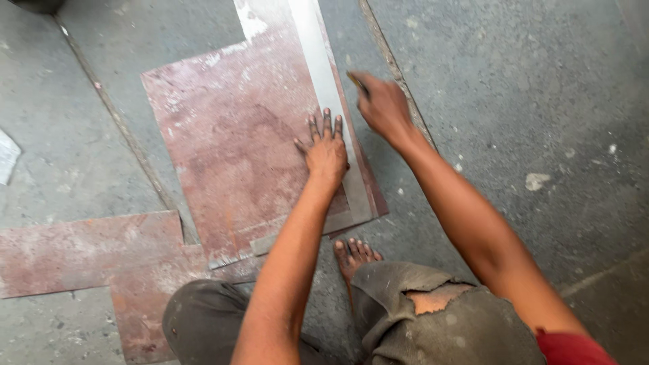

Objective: The person sits on the floor and uses a large L-square ruler and a yellow marker to draw straight lines on several reddish-brown metal sheets. They align the ruler on the sheets and draw lines along its edges to create a grid pattern.

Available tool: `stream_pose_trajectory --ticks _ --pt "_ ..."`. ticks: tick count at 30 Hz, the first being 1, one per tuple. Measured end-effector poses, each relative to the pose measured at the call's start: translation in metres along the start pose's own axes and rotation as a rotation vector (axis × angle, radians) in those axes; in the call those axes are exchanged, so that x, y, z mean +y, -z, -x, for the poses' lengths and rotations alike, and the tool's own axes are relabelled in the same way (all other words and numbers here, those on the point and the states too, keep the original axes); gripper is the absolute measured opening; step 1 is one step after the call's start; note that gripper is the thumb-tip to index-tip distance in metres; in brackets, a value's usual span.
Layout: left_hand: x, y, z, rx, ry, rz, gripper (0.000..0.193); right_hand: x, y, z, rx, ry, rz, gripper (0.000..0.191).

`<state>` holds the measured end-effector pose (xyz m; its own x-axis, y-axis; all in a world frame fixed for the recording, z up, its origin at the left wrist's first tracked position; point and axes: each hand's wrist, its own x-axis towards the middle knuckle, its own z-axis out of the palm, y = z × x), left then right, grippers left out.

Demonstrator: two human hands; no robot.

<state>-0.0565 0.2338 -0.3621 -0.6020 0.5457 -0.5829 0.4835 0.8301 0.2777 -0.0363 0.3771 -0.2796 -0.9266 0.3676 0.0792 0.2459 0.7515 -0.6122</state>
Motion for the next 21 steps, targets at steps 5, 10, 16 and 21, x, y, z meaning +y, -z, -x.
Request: stream_pose_trajectory --ticks 5,10,16,21 --pt "0.002 -0.003 -0.007 0.067 -0.006 -0.009 0.088 -0.018 -0.029 -0.074 -0.004 -0.051 0.083 0.035" --pt "0.001 -0.017 -0.008 0.061 -0.017 0.017 0.073 0.007 -0.046 -0.018 0.016 0.086 0.0 0.023" --pt "0.005 -0.013 -0.018 0.126 -0.024 -0.015 0.072 0.015 -0.034 0.229 -0.322 -0.187 0.173 0.043" --pt "-0.032 -0.024 0.005 0.243 -0.164 0.015 0.065 0.049 -0.036 0.267 -0.307 -0.304 -0.052 0.035"
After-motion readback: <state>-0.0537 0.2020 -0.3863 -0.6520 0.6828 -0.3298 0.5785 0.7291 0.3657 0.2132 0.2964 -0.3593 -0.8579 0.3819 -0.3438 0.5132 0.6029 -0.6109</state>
